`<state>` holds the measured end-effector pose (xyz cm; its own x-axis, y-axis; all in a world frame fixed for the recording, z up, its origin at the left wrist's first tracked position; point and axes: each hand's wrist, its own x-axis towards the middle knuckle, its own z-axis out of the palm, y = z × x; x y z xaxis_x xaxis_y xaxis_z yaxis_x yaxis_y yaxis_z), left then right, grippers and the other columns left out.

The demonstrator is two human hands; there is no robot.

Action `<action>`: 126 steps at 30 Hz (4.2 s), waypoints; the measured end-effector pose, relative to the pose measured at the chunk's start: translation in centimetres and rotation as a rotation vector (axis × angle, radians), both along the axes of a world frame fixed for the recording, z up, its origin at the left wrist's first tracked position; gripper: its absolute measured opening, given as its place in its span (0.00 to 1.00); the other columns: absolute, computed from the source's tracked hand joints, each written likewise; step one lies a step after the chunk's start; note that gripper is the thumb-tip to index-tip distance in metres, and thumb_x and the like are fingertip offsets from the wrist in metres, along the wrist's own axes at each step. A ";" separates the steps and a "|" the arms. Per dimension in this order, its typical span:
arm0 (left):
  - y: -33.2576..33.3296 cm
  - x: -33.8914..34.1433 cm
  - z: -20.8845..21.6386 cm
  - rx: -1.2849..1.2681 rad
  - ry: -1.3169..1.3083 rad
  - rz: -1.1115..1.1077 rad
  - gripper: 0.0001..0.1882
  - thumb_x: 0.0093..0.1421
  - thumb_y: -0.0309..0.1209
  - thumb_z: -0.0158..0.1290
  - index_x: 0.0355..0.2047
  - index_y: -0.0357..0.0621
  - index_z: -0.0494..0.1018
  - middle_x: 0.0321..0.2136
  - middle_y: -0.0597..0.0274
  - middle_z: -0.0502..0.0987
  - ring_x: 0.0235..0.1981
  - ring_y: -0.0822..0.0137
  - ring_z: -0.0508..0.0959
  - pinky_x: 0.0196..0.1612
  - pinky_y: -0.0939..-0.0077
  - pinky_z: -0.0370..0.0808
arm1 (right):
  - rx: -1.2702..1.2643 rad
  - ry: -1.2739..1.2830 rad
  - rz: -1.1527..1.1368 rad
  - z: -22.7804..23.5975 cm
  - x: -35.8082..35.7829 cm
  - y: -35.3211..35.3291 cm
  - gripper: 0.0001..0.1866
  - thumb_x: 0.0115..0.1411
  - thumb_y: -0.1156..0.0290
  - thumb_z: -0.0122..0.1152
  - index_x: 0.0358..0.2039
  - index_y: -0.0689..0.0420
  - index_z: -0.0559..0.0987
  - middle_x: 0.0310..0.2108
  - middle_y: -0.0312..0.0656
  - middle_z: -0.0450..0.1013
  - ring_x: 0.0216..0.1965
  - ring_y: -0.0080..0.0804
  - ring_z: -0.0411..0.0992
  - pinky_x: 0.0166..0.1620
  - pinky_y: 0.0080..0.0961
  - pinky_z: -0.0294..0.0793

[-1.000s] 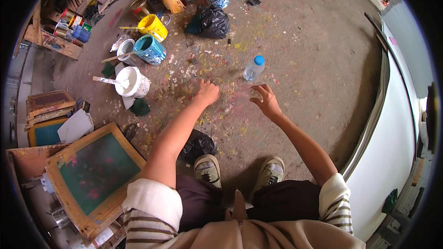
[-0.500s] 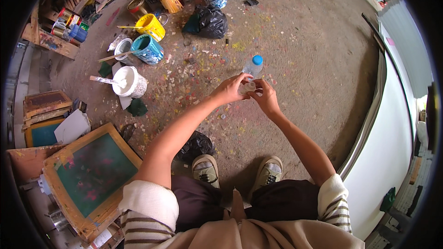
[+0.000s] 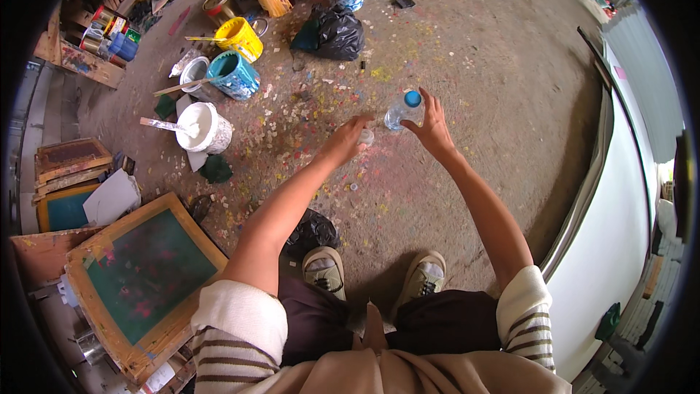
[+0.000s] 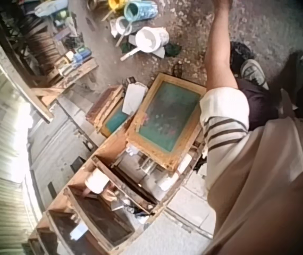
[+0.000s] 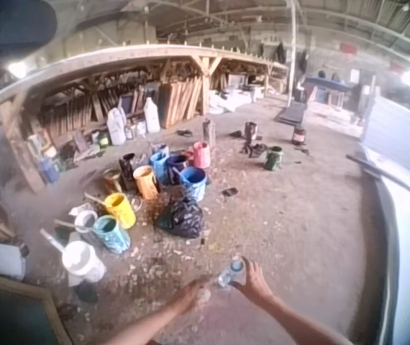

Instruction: The person pours liquid from one bottle into another, then picks up a wooden frame with a green screen. They place the frame on the floor and peel off strips of tape from its edges by hand.

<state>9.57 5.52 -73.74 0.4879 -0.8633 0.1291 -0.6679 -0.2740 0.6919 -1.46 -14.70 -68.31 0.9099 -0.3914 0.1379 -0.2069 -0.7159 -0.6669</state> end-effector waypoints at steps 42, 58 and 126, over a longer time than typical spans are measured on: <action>-8.3 -5.8 15.0 -0.091 -0.442 -0.165 0.16 0.55 0.33 0.51 0.40 0.38 0.62 0.12 0.54 0.71 0.15 0.52 0.75 0.17 0.61 0.71 | -0.183 -0.109 -0.064 6.2 -8.5 3.1 0.36 0.46 0.61 0.72 0.52 0.63 0.65 0.46 0.50 0.67 0.49 0.50 0.66 0.51 0.40 0.67; -8.1 -6.5 17.4 0.136 -0.352 -0.171 0.14 0.58 0.37 0.50 0.37 0.42 0.62 0.14 0.51 0.72 0.21 0.51 0.78 0.24 0.60 0.73 | -0.069 -0.001 -0.049 7.1 -8.9 2.3 0.38 0.39 0.58 0.76 0.46 0.63 0.66 0.42 0.50 0.69 0.45 0.49 0.69 0.47 0.40 0.70; -0.7 -4.7 7.0 -0.185 0.014 0.036 0.22 0.51 0.40 0.61 0.45 0.48 0.70 0.39 0.57 0.75 0.41 0.55 0.76 0.42 0.62 0.75 | -0.090 0.119 0.221 10.1 -6.9 2.6 0.32 0.45 0.65 0.71 0.53 0.49 0.71 0.47 0.45 0.71 0.43 0.47 0.74 0.45 0.38 0.76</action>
